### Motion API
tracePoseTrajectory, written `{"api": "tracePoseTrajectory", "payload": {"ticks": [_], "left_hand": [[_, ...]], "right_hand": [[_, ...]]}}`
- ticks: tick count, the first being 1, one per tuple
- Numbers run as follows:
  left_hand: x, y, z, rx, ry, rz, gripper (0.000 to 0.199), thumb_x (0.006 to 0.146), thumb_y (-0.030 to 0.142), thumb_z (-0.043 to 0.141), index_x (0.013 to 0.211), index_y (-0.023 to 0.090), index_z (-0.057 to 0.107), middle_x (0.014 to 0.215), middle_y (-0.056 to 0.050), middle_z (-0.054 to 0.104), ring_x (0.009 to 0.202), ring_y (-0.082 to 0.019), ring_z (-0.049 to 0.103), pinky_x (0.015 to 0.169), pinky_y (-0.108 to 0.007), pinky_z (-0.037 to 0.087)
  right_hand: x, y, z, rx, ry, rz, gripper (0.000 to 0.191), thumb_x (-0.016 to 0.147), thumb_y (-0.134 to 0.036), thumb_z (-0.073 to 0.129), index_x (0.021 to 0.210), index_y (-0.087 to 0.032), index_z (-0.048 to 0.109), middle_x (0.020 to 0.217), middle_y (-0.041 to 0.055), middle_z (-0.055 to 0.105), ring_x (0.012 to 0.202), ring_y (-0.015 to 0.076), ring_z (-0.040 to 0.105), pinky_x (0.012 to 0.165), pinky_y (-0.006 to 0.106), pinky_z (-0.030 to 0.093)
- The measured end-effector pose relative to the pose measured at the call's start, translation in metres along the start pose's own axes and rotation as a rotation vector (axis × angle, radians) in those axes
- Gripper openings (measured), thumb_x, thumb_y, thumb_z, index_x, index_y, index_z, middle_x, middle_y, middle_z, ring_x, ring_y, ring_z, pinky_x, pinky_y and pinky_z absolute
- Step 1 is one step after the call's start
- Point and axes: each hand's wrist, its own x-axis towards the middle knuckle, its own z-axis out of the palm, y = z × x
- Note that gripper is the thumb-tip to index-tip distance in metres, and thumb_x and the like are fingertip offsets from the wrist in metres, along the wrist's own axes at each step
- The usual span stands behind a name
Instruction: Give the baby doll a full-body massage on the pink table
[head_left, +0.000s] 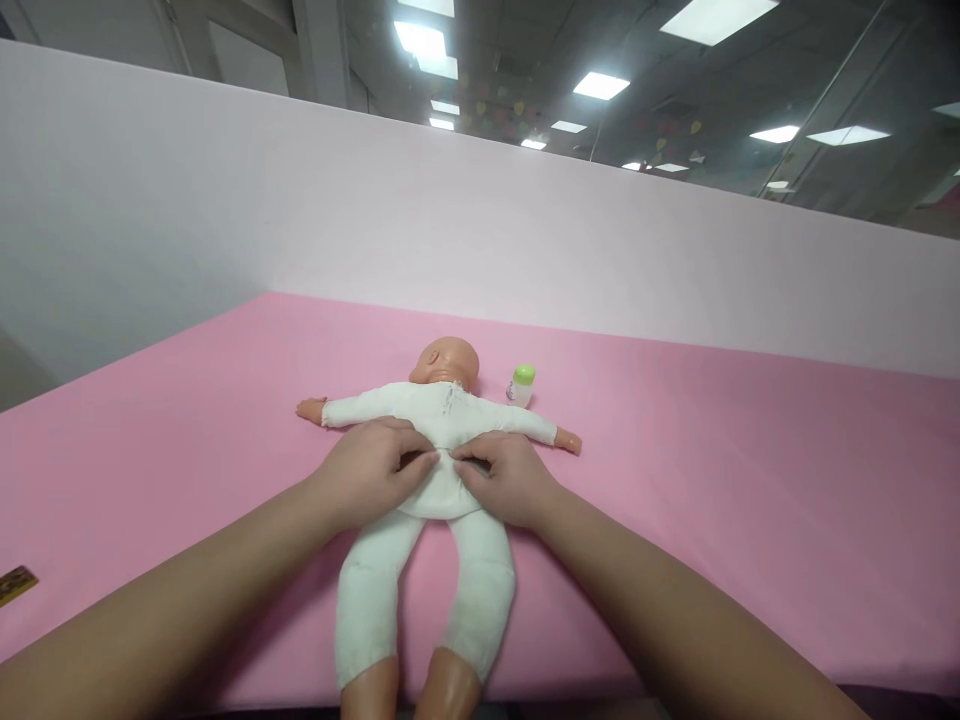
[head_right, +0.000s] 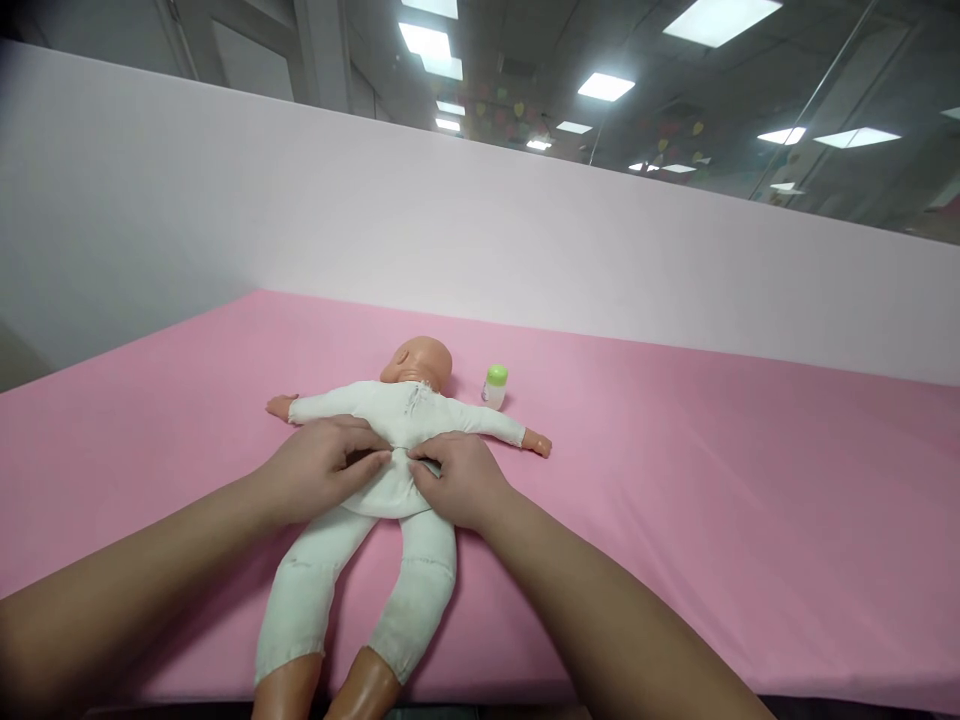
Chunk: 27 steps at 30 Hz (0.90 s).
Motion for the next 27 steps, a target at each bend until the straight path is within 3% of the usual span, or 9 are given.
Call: {"api": "tracePoseTrajectory", "payload": {"ticks": [3,7,12,17,20,22,24,27], "left_hand": [[0.001,-0.005,0.001,-0.020,0.071,-0.030,0.036,0.107,0.036,0.047,0.090,0.023,0.076,0.094,-0.004,0.074,0.097,-0.026,0.067,0.088,-0.043,0.052],[0.002,-0.016,0.009,0.101,0.170,0.092,0.033,0.105,0.028,0.047,0.123,0.022,0.074,0.126,-0.007,0.072,0.123,-0.030,0.061,0.107,-0.049,0.049],[0.002,-0.020,0.017,0.161,0.073,0.094,0.043,0.101,0.026,0.050,0.140,0.021,0.067,0.145,-0.009,0.064,0.136,-0.031,0.056,0.116,-0.052,0.045],[0.003,-0.015,0.008,0.052,-0.035,0.029,0.036,0.094,0.025,0.057,0.126,0.025,0.074,0.129,-0.005,0.072,0.120,-0.030,0.065,0.101,-0.048,0.051],[0.004,-0.012,0.002,-0.056,-0.078,-0.011,0.019,0.094,0.028,0.060,0.103,0.025,0.077,0.109,-0.003,0.074,0.102,-0.027,0.068,0.085,-0.043,0.053],[0.005,-0.010,0.001,-0.090,-0.067,-0.067,0.025,0.099,0.035,0.057,0.084,0.022,0.072,0.094,-0.003,0.072,0.086,-0.024,0.066,0.076,-0.041,0.051],[0.005,-0.009,0.004,-0.078,-0.028,-0.079,0.037,0.103,0.039,0.052,0.074,0.021,0.066,0.086,-0.003,0.070,0.082,-0.023,0.065,0.075,-0.041,0.051],[0.004,-0.009,0.010,0.015,0.056,0.019,0.033,0.105,0.035,0.049,0.086,0.023,0.073,0.098,-0.005,0.072,0.100,-0.027,0.066,0.090,-0.046,0.052]], "right_hand": [[0.001,0.003,0.001,0.005,0.100,-0.011,0.021,0.100,-0.017,0.063,0.100,-0.026,0.082,0.104,-0.0025,0.080,0.101,0.0187,0.073,0.097,0.036,0.055],[0.004,0.009,0.002,-0.049,0.204,0.012,0.020,0.099,-0.016,0.064,0.106,-0.025,0.080,0.112,-0.0001,0.079,0.109,0.0205,0.071,0.104,0.039,0.053],[0.007,0.013,0.003,-0.074,0.072,0.072,0.028,0.103,-0.025,0.061,0.126,-0.024,0.077,0.129,0.0026,0.075,0.124,0.0246,0.067,0.113,0.044,0.050],[0.010,0.011,0.001,-0.056,-0.005,0.067,0.028,0.103,-0.022,0.057,0.119,-0.024,0.080,0.125,0.0018,0.077,0.120,0.0237,0.069,0.110,0.044,0.052],[0.010,0.009,-0.001,-0.007,-0.036,0.061,0.029,0.100,-0.016,0.055,0.110,-0.025,0.080,0.118,0.0004,0.078,0.114,0.0219,0.071,0.102,0.041,0.055],[0.009,0.008,-0.001,0.034,-0.043,0.064,0.028,0.099,-0.014,0.055,0.105,-0.026,0.080,0.113,-0.0011,0.079,0.108,0.0204,0.071,0.096,0.039,0.056],[0.007,0.006,0.000,0.043,-0.020,0.050,0.025,0.097,-0.014,0.057,0.099,-0.025,0.079,0.106,-0.0018,0.079,0.101,0.0195,0.071,0.092,0.038,0.057],[0.005,0.006,0.003,-0.030,0.085,0.000,0.014,0.091,-0.015,0.066,0.096,-0.023,0.077,0.100,0.0003,0.077,0.097,0.0213,0.070,0.093,0.040,0.057]]}}
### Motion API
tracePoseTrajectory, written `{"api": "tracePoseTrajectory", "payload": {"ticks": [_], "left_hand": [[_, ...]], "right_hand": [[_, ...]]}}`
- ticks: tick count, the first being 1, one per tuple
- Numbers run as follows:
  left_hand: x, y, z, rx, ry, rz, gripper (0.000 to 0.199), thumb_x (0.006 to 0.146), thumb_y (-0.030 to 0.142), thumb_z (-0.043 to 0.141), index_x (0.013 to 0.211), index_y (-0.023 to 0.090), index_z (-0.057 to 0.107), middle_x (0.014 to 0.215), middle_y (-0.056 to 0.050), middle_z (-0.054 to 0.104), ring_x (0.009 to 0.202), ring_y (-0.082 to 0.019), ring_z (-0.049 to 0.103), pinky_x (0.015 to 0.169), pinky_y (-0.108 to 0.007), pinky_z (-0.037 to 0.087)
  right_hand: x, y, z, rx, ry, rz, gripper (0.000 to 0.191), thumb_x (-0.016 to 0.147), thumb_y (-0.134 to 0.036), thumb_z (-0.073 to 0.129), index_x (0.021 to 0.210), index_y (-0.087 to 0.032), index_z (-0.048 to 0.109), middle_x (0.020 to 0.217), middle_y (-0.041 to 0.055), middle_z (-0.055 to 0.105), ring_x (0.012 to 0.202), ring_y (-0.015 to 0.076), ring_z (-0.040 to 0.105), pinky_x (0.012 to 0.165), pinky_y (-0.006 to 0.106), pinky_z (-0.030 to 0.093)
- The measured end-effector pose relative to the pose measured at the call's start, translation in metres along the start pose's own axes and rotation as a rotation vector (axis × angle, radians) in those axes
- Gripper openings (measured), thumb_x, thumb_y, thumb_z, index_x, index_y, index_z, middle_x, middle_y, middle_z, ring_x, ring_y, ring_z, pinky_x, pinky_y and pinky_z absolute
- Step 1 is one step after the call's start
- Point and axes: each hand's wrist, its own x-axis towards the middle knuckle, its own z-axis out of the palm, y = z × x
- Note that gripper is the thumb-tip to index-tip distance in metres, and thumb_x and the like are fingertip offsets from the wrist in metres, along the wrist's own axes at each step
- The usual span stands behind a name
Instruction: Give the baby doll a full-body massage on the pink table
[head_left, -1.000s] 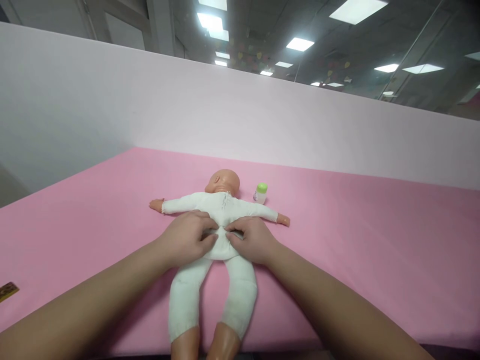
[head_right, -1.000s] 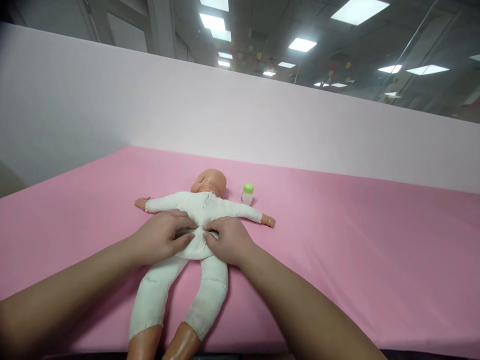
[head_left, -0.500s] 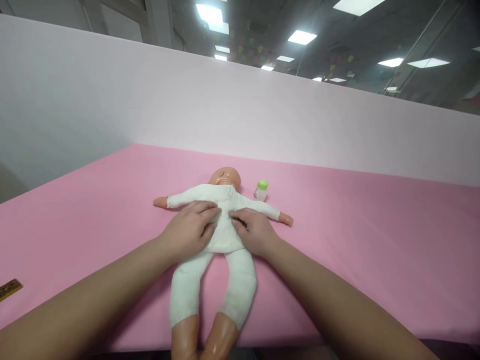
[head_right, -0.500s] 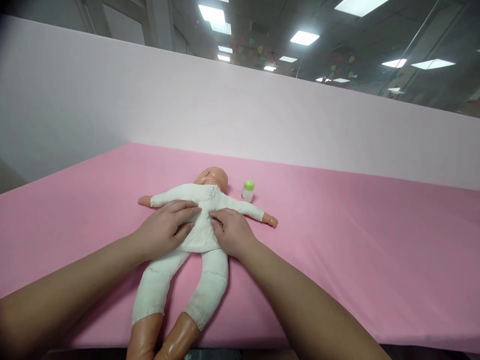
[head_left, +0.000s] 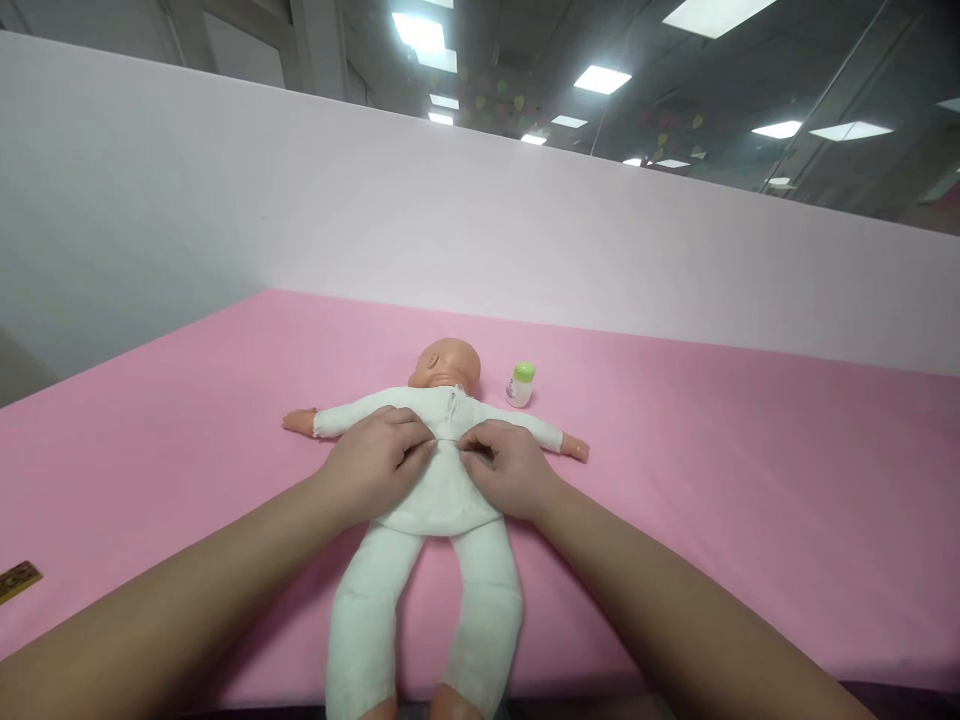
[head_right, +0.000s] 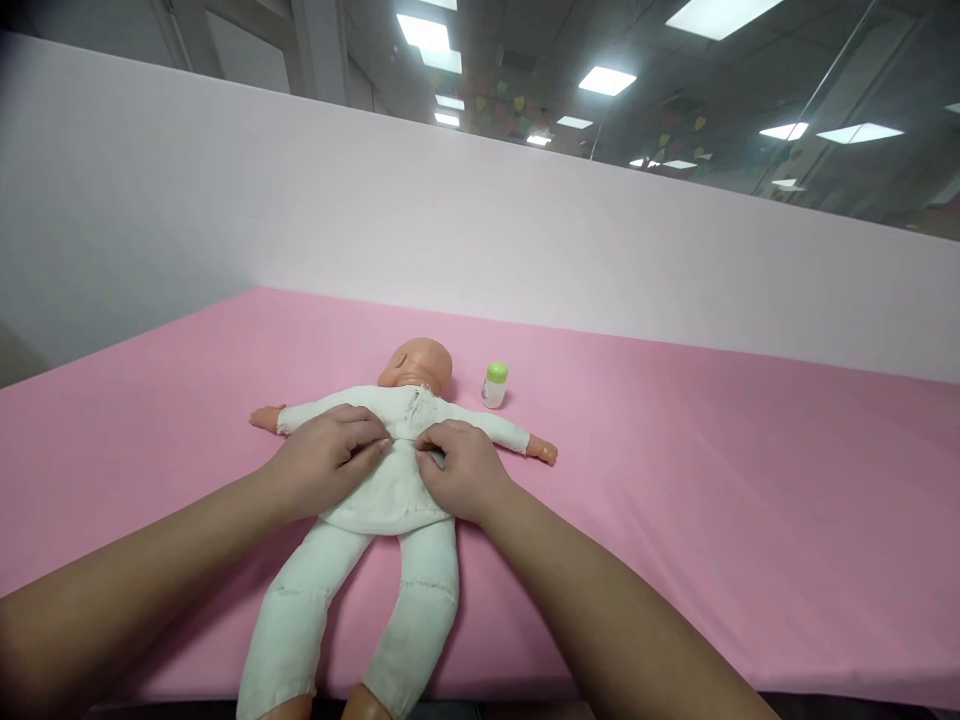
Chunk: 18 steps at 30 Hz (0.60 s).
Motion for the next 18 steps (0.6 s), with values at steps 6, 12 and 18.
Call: {"api": "tracePoseTrajectory", "payload": {"ticks": [6,12,18], "left_hand": [[-0.0045,-0.0012,0.0098,0.204,0.119,0.076,0.047,0.099,0.033,0.058,0.143,0.020,0.065,0.151,-0.013,0.059,0.140,-0.035,0.052,0.120,-0.056,0.043],[-0.0003,-0.0001,0.0105,0.193,-0.050,0.103,0.043,0.100,0.025,0.051,0.138,0.022,0.071,0.146,-0.010,0.066,0.142,-0.035,0.055,0.119,-0.057,0.046],[0.0029,0.0000,0.0089,0.210,-0.068,0.116,0.043,0.094,0.022,0.055,0.134,0.021,0.073,0.138,-0.012,0.071,0.134,-0.036,0.060,0.115,-0.057,0.049]], "right_hand": [[-0.0020,0.0079,0.0041,-0.154,0.108,-0.035,0.047,0.091,-0.027,0.072,0.137,-0.017,0.070,0.138,0.0109,0.071,0.131,0.0317,0.063,0.118,0.052,0.048],[0.0013,0.0021,0.0009,-0.143,-0.111,-0.002,0.042,0.098,-0.026,0.061,0.137,-0.019,0.073,0.138,0.0077,0.072,0.132,0.0296,0.064,0.118,0.047,0.048],[-0.0008,0.0000,0.0023,-0.157,-0.124,-0.018,0.042,0.099,-0.025,0.058,0.138,-0.018,0.073,0.138,0.0088,0.072,0.133,0.0291,0.064,0.120,0.048,0.047]]}}
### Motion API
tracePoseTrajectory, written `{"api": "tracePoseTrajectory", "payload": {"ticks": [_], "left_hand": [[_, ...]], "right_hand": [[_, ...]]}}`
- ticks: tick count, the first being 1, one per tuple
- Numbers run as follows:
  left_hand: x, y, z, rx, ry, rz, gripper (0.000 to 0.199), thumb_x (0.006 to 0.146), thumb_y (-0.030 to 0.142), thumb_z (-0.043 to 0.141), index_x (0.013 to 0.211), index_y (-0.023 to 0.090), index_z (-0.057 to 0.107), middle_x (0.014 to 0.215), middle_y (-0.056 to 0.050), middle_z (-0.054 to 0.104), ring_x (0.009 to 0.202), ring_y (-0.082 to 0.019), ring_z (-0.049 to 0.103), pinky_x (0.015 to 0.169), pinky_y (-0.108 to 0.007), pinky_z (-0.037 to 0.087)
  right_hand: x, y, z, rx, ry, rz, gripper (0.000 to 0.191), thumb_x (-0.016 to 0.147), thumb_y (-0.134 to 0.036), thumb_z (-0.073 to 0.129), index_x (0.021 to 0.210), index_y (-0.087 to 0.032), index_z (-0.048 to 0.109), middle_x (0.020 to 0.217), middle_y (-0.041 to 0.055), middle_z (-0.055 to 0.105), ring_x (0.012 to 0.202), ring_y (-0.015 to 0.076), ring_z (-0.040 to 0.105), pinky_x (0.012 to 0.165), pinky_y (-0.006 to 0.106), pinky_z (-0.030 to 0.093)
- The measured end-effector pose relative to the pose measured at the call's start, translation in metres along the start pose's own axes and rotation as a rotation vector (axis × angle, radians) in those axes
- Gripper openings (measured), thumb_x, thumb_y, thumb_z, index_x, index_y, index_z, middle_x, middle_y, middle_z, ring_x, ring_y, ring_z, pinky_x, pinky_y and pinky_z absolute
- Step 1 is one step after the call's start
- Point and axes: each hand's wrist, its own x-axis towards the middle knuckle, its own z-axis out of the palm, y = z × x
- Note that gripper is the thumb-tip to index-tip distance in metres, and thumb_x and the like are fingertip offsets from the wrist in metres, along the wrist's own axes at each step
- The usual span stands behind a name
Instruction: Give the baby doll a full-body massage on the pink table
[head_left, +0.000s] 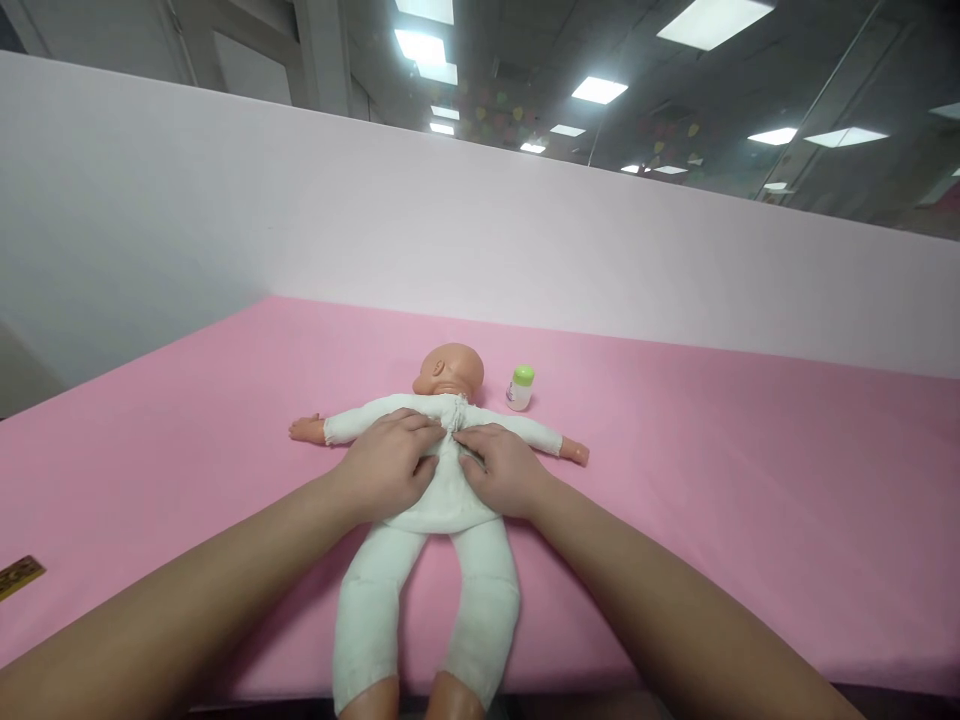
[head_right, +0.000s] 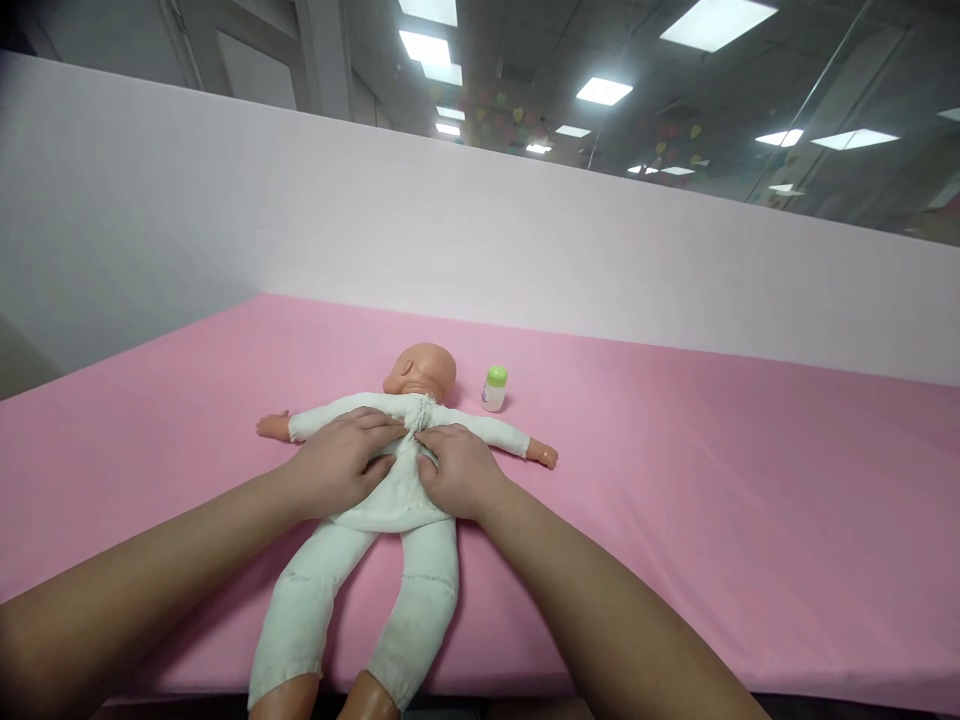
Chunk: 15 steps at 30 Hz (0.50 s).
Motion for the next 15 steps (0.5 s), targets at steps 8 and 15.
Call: {"api": "tracePoseTrajectory", "payload": {"ticks": [8,15], "left_hand": [[-0.004,-0.010,0.014,0.095,0.017,0.019,0.071,0.101,0.029,0.049,0.169,0.014,0.034,0.178,-0.012,0.025,0.165,-0.033,0.021,0.135,-0.055,0.024],[0.009,-0.017,0.011,0.048,-0.159,0.083,0.077,0.095,0.028,0.055,0.169,0.017,0.036,0.174,-0.013,0.033,0.162,-0.032,0.030,0.134,-0.052,0.026]], "right_hand": [[0.001,0.008,0.011,-0.057,0.143,0.012,0.070,0.096,-0.031,0.061,0.160,-0.008,0.050,0.166,0.0167,0.046,0.157,0.0327,0.040,0.133,0.054,0.032],[0.003,0.005,0.000,-0.033,-0.148,0.027,0.080,0.093,-0.025,0.056,0.168,-0.004,0.035,0.173,0.0186,0.030,0.164,0.0329,0.028,0.137,0.052,0.024]]}}
